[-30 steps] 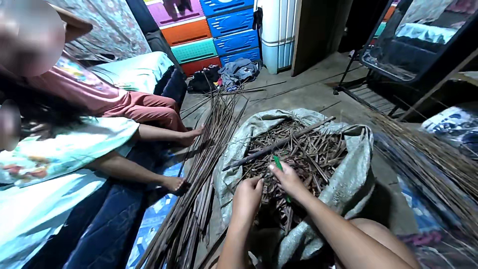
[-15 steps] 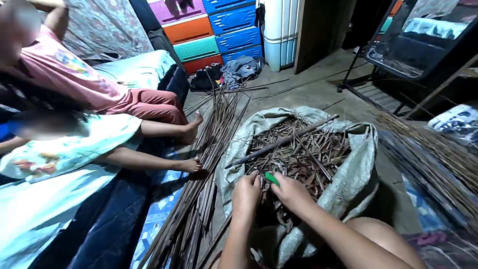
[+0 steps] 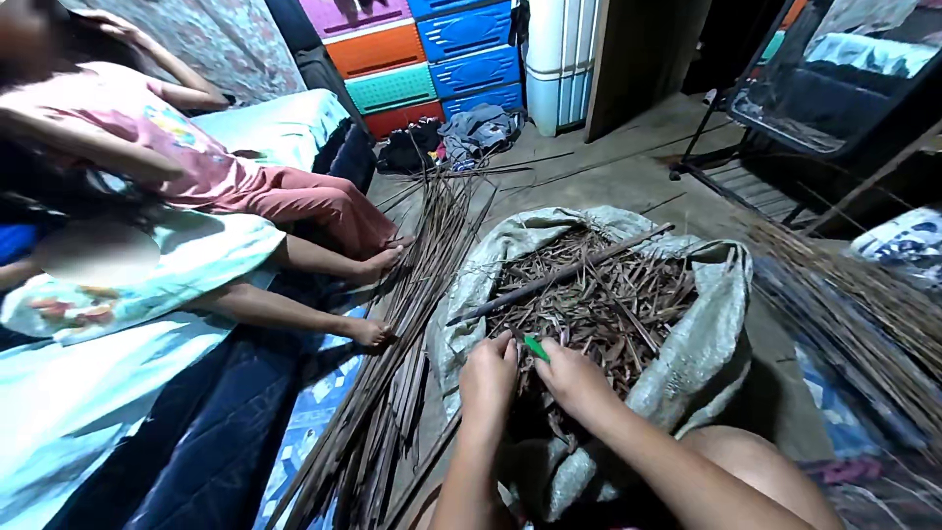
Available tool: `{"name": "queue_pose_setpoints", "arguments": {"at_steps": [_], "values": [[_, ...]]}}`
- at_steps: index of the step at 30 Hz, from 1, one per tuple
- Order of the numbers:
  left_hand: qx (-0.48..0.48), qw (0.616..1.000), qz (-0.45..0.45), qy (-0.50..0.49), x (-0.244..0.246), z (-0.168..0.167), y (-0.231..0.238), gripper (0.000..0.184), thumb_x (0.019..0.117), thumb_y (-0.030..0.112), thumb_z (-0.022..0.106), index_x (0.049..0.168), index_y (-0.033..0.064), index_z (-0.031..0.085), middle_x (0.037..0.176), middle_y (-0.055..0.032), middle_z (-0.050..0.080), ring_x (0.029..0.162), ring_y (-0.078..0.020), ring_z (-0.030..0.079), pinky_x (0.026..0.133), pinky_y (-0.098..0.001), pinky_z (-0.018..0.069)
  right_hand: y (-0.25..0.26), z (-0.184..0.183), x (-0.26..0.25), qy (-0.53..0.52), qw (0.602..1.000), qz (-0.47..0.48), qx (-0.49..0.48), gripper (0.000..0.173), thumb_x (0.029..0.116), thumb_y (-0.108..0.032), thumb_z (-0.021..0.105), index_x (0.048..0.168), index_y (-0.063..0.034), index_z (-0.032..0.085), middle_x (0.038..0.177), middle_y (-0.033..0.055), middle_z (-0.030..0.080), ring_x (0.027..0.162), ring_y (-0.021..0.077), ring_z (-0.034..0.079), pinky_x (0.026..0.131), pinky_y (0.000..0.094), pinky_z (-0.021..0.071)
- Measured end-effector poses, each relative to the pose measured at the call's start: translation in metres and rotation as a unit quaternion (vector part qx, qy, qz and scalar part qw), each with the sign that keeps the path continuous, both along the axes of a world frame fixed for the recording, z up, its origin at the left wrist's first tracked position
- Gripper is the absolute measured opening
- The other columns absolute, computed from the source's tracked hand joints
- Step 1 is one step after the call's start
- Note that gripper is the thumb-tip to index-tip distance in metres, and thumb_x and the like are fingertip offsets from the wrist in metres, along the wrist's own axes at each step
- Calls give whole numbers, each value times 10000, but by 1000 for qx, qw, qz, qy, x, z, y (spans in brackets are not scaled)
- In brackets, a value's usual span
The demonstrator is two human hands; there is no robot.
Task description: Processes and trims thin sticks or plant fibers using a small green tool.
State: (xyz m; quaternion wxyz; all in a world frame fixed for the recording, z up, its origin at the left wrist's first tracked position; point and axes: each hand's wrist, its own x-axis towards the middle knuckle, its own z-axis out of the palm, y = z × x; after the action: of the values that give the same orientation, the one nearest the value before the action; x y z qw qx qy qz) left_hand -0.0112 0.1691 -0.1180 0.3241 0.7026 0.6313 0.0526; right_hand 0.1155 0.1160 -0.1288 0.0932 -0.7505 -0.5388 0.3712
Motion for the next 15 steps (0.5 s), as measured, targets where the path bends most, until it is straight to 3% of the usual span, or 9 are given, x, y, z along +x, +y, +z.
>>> {"name": "queue_pose_setpoints", "arguments": {"at_steps": [6,10,11,13,15], "values": [[-7,1000,-1,-7,-1,1,-1,352,1088,333,497,1362,222,687,1271,-99,706,1179,-297,665,1001,-570,496,13,-9,26,-66,994,-82,5,352,1114,-260,412,1327,-18,553,1197,233,687,1132,402,686,934,579,539],[-3,1000,-6,-13,2,-2,-3,349,1086,325,505,1351,203,696,1253,-96,717,1166,-294,673,997,-567,501,8,-1,17,-7,999,-36,14,346,1107,-274,425,1289,-21,576,1141,228,689,1091,398,685,920,587,530],[-4,1000,-6,-14,1,-2,-2,340,1085,308,502,1310,171,718,1221,-110,723,1140,-301,680,979,-571,506,4,1,9,1,1000,-12,13,340,1104,-271,430,1275,-18,580,1123,227,691,1076,397,688,910,587,532],[-2,1000,0,-15,0,-4,-1,309,1073,256,494,1090,82,749,1057,-147,713,994,-319,678,870,-574,510,-3,3,-3,-4,1000,18,-3,346,1106,-278,424,1277,-20,578,1126,223,695,1084,392,691,911,580,533],[-6,1000,3,-7,-1,-3,-1,320,1070,252,491,1004,64,742,998,-147,701,940,-314,674,829,-566,513,-5,4,-6,-21,999,25,-16,347,1110,-284,421,1290,-27,570,1145,221,696,1110,387,690,924,573,534]]}}
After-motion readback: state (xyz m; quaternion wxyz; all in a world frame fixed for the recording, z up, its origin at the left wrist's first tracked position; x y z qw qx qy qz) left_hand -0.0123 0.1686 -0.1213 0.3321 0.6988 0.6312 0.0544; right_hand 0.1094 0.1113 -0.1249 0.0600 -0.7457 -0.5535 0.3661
